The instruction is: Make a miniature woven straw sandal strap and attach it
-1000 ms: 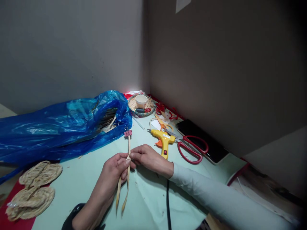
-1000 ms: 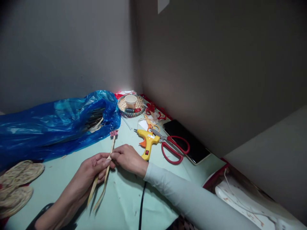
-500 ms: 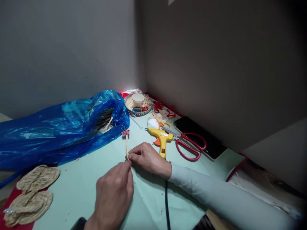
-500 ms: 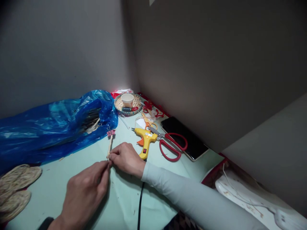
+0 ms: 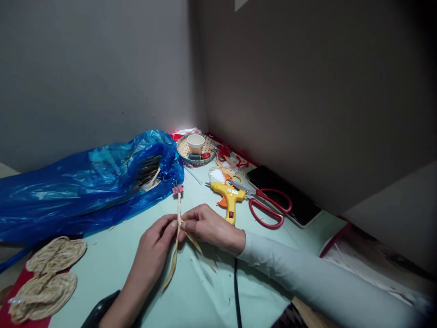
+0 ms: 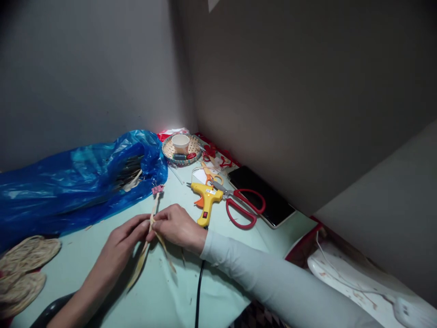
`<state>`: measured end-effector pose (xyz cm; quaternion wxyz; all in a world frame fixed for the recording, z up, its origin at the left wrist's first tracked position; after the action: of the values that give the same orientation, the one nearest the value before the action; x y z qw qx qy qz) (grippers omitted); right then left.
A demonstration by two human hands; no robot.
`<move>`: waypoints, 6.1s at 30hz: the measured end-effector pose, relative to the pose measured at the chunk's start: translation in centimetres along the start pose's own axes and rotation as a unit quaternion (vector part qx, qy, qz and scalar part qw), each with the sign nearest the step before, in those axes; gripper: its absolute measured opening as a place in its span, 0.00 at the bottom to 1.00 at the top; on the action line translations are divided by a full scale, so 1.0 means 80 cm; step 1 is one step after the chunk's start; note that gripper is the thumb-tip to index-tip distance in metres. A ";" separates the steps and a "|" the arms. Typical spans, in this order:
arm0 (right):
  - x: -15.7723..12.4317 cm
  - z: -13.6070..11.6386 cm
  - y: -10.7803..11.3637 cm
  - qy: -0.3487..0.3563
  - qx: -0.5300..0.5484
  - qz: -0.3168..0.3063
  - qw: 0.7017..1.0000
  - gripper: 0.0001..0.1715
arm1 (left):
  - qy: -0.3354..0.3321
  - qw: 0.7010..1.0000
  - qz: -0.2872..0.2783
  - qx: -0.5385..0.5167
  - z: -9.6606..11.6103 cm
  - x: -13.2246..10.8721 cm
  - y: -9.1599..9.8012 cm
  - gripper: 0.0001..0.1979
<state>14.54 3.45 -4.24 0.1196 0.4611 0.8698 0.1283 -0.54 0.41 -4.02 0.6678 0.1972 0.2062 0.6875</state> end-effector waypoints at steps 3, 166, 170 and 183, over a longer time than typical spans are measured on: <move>0.000 -0.002 0.001 0.008 -0.046 0.002 0.999 0.18 | 0.072 0.988 -0.092 -0.101 -0.007 0.006 -0.011 0.16; -0.014 0.012 -0.004 -0.020 0.005 0.073 0.997 0.08 | -0.136 0.974 0.078 0.166 0.008 -0.061 -0.029 0.12; -0.011 0.017 -0.003 -0.037 0.023 0.066 0.997 0.08 | -0.173 0.967 0.076 0.173 0.004 -0.068 -0.043 0.14; -0.017 0.008 -0.006 -0.038 0.073 0.000 0.997 0.09 | 0.050 0.983 -0.119 -0.133 -0.006 -0.010 -0.011 0.15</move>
<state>15.11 2.10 -4.89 0.1184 0.4732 0.8717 0.0470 -0.05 -0.38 -4.85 0.7536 0.0461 0.1681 0.6338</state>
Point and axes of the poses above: each hand's wrist, its own x-axis towards the middle knuckle, its own y-axis out of the back of the hand, z = x × y, the point moved 2 cm from there along x, towards the middle knuckle
